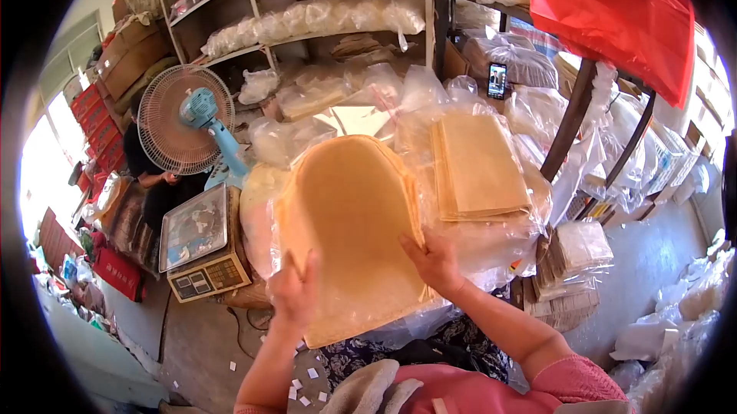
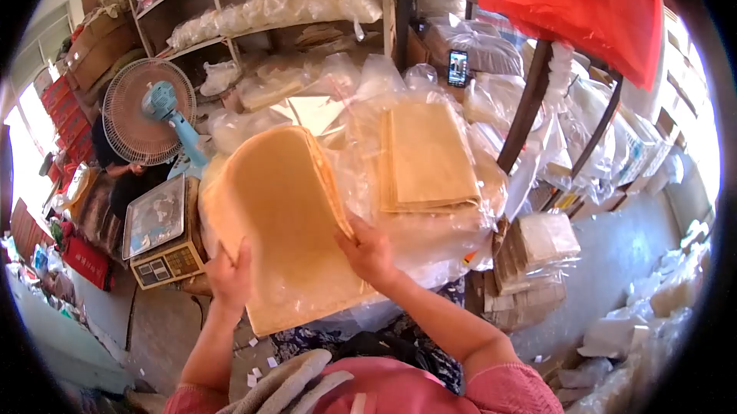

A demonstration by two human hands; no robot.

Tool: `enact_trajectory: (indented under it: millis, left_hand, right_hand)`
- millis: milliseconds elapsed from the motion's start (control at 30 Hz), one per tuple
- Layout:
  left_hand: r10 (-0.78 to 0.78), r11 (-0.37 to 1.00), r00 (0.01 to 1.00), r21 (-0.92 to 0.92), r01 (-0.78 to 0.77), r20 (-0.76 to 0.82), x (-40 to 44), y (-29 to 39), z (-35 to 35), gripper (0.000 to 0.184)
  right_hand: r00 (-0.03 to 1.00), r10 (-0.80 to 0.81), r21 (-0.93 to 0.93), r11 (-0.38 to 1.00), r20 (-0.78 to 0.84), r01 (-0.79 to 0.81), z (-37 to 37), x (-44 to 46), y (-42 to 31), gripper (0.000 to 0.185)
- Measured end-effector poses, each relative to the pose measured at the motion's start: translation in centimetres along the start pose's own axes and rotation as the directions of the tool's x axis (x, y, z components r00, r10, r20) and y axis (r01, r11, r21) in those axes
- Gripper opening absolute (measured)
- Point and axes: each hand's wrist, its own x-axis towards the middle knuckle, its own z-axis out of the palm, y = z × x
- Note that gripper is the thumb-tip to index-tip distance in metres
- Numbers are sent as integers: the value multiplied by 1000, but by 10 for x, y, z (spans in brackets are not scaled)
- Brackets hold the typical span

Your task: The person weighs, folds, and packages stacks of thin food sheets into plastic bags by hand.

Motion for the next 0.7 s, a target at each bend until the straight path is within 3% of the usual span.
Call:
enact_trajectory:
  millis: [67,167,267,367,400,500,533,567,633,700]
  left_hand:
    - [18,999,1000,-27,-18,20,-1,26,11,22]
    - [182,977,980,-99,-189,-78,-3,53,33,31]
    - [143,967,988,-206,-152,-55,-1,65,46,39]
    - [-30,956,996,-288,53,84,-11,72,47,40]
    - [-116,904,981,-393,169,155,-9,81,40,38]
    - [-28,834,985,-540,117,169,-3,82,34,40]
    - [-77,732,953,-632,253,292,-2,82,31,44]
    - [-51,739,939,-619,265,341,2,82,25,46]
    - [56,725,941,-662,191,333,5,77,23,51]
    - [87,694,925,-689,210,369,6,69,27,57]
  right_hand:
    - [988,-155,6,988,24,155,11,-3,-15,45]
    - [970,-243,-6,970,34,243,20,-1,-28,51]
    - [945,-323,59,945,45,320,33,-3,-26,57]
    - [982,-164,124,981,96,151,30,-11,-39,57]
    - [981,-122,108,988,152,106,28,-12,-38,59]
    - [941,-212,195,967,264,163,11,-4,-41,61]
    - [917,-216,218,965,335,148,4,-3,-41,71]
    - [902,-220,220,965,373,144,-1,-2,-44,75]
    - [922,-226,52,974,315,221,3,-6,-47,80]
    - [938,-246,36,969,244,245,8,-9,-45,79]
